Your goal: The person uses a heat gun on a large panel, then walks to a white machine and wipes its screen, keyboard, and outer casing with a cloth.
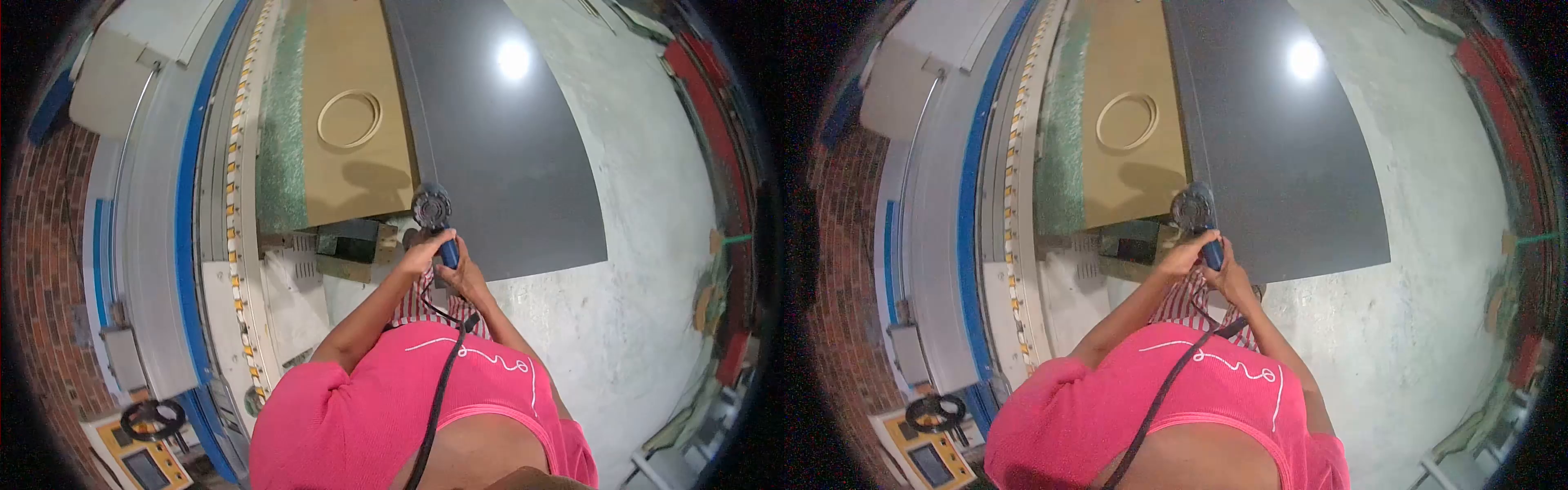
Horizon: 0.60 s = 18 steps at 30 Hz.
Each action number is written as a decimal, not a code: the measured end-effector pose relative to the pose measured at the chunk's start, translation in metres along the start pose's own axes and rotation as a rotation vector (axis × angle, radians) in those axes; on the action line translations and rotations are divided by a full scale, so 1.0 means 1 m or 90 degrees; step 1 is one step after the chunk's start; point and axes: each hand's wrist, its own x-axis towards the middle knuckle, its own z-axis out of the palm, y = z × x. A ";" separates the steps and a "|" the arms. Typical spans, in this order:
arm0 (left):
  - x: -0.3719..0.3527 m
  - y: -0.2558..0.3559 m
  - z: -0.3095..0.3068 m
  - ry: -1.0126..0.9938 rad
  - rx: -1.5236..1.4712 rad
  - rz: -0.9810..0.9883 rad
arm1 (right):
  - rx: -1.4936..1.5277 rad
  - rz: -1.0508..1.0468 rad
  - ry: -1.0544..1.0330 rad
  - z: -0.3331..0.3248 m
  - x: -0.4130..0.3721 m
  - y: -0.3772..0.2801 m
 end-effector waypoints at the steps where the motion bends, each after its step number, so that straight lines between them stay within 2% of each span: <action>1: 0.015 0.002 -0.009 -0.003 -0.015 0.044 | 0.008 0.010 0.011 0.004 0.014 -0.002; 5: 0.070 0.022 -0.038 0.014 -0.034 0.142 | 0.042 0.013 0.060 0.015 0.060 -0.025; 8: 0.093 0.040 -0.059 0.002 -0.039 0.066 | 0.104 0.067 0.050 0.025 0.083 -0.043; 11: 0.109 0.059 -0.076 -0.015 0.000 0.024 | 0.101 0.063 0.117 0.039 0.107 -0.052; 13: 0.110 0.072 -0.083 -0.016 0.020 0.000 | 0.096 0.137 0.124 0.039 0.115 -0.071; 18: 0.129 0.090 -0.098 -0.078 0.049 -0.044 | 0.121 0.124 0.184 0.057 0.137 -0.075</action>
